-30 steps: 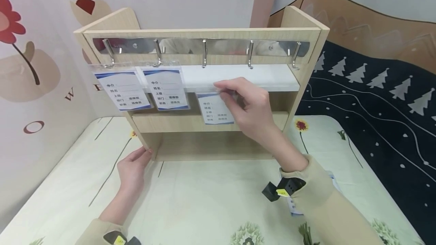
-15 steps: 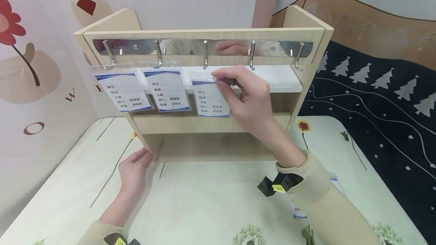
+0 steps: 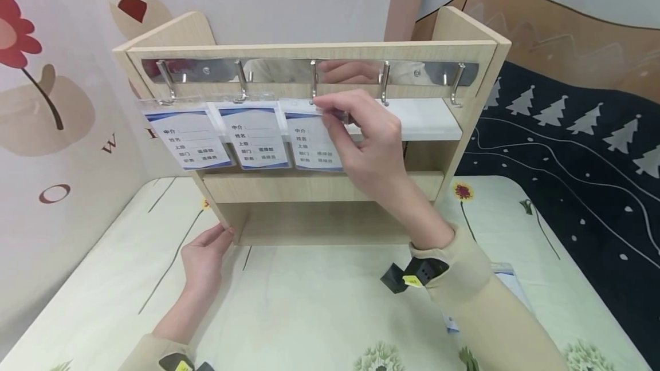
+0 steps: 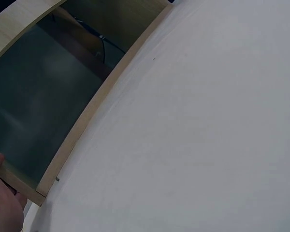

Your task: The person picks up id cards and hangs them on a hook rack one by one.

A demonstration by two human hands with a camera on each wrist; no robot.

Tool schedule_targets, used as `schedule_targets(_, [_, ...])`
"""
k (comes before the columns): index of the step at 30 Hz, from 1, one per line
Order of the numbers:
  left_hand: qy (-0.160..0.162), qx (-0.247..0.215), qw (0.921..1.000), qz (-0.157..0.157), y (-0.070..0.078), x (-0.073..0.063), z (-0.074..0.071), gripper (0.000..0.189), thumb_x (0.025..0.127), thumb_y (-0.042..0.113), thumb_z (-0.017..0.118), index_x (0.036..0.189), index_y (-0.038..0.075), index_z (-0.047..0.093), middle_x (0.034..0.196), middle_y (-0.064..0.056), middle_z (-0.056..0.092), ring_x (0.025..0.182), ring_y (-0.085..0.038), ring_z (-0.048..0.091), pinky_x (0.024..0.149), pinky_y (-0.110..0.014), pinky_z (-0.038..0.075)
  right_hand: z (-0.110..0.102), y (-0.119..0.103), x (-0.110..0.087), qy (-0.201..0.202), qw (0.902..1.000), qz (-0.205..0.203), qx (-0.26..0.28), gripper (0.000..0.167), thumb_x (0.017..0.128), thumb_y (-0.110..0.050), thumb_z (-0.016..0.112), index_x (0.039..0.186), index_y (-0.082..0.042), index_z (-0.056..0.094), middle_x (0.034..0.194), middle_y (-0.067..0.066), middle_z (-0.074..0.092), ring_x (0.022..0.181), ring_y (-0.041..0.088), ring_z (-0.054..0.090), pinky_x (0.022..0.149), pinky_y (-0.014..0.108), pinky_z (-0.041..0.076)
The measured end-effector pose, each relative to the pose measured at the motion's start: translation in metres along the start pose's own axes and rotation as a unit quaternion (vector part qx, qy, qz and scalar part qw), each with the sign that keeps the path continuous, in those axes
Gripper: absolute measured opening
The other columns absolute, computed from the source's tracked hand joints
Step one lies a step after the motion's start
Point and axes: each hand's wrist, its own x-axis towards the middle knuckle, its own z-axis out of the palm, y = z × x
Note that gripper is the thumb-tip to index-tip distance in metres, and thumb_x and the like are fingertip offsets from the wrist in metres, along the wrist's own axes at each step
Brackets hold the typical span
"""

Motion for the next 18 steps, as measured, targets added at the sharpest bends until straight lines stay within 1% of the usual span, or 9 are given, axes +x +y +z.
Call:
schedule_targets(3, [-0.003, 0.003, 1.0000, 0.001, 0.0004, -0.0003, -0.0003, 0.031, 0.093, 0.009, 0.075, 0.122, -0.003, 0.072, 0.120, -0.019, 0.071, 0.090, 0.006, 0.067, 0.080, -0.012, 0.055, 0.0015, 0.0008, 0.0007, 0.004, 1.0000, 0.000, 0.001, 0.017, 0.088, 0.023, 0.062, 0.103, 0.016, 0.067, 0.099, 0.022, 0.070, 0.088, 0.016, 0.061, 0.070, 0.018, 0.048])
schedule_targets(6, [-0.004, 0.006, 1.0000, 0.002, -0.0001, 0.0001, -0.0006, 0.031, 0.094, 0.009, 0.075, 0.122, -0.003, 0.072, 0.120, -0.018, 0.071, 0.090, 0.007, 0.067, 0.080, -0.012, 0.055, 0.0026, 0.0011, 0.0002, 0.011, 0.9999, -0.002, -0.010, 0.017, 0.088, 0.023, 0.063, 0.103, 0.016, 0.068, 0.096, 0.022, 0.070, 0.087, 0.014, 0.061, 0.072, 0.018, 0.050])
schedule_targets(10, [-0.006, 0.011, 0.9999, 0.001, -0.0003, -0.0007, -0.0015, 0.031, 0.094, 0.010, 0.075, 0.123, -0.002, 0.072, 0.121, -0.018, 0.071, 0.092, 0.005, 0.068, 0.079, -0.012, 0.055, 0.0032, 0.0009, -0.0003, 0.016, 0.9996, -0.002, -0.024, 0.019, 0.087, 0.023, 0.064, 0.103, 0.016, 0.069, 0.096, 0.022, 0.071, 0.088, 0.013, 0.061, 0.073, 0.017, 0.050])
schedule_targets(13, [-0.008, 0.011, 0.9999, 0.000, 0.0000, -0.0016, -0.0022, 0.032, 0.094, 0.012, 0.076, 0.123, -0.002, 0.072, 0.120, -0.018, 0.071, 0.094, 0.004, 0.068, 0.079, -0.011, 0.054, 0.0033, 0.0009, -0.0001, 0.016, 0.9992, 0.000, -0.036, 0.019, 0.087, 0.022, 0.065, 0.104, 0.015, 0.070, 0.096, 0.021, 0.072, 0.087, 0.012, 0.061, 0.072, 0.016, 0.049])
schedule_targets(15, [-0.007, 0.010, 0.9999, 0.002, 0.0001, -0.0015, -0.0021, 0.033, 0.094, 0.012, 0.076, 0.123, -0.002, 0.072, 0.119, -0.018, 0.072, 0.094, 0.004, 0.068, 0.079, -0.011, 0.054, 0.0035, 0.0009, 0.0001, 0.014, 0.9992, 0.003, -0.038, 0.019, 0.087, 0.022, 0.065, 0.104, 0.015, 0.071, 0.096, 0.021, 0.071, 0.087, 0.012, 0.062, 0.075, 0.017, 0.051])
schedule_targets(18, [-0.005, 0.008, 1.0000, 0.004, 0.0004, -0.0013, -0.0019, 0.033, 0.093, 0.011, 0.077, 0.122, -0.003, 0.072, 0.117, -0.017, 0.073, 0.094, 0.003, 0.068, 0.078, -0.011, 0.055, 0.0032, 0.0006, 0.0007, 0.010, 0.9990, 0.007, -0.043, 0.020, 0.087, 0.021, 0.066, 0.106, 0.014, 0.071, 0.097, 0.020, 0.072, 0.088, 0.012, 0.063, 0.072, 0.016, 0.050])
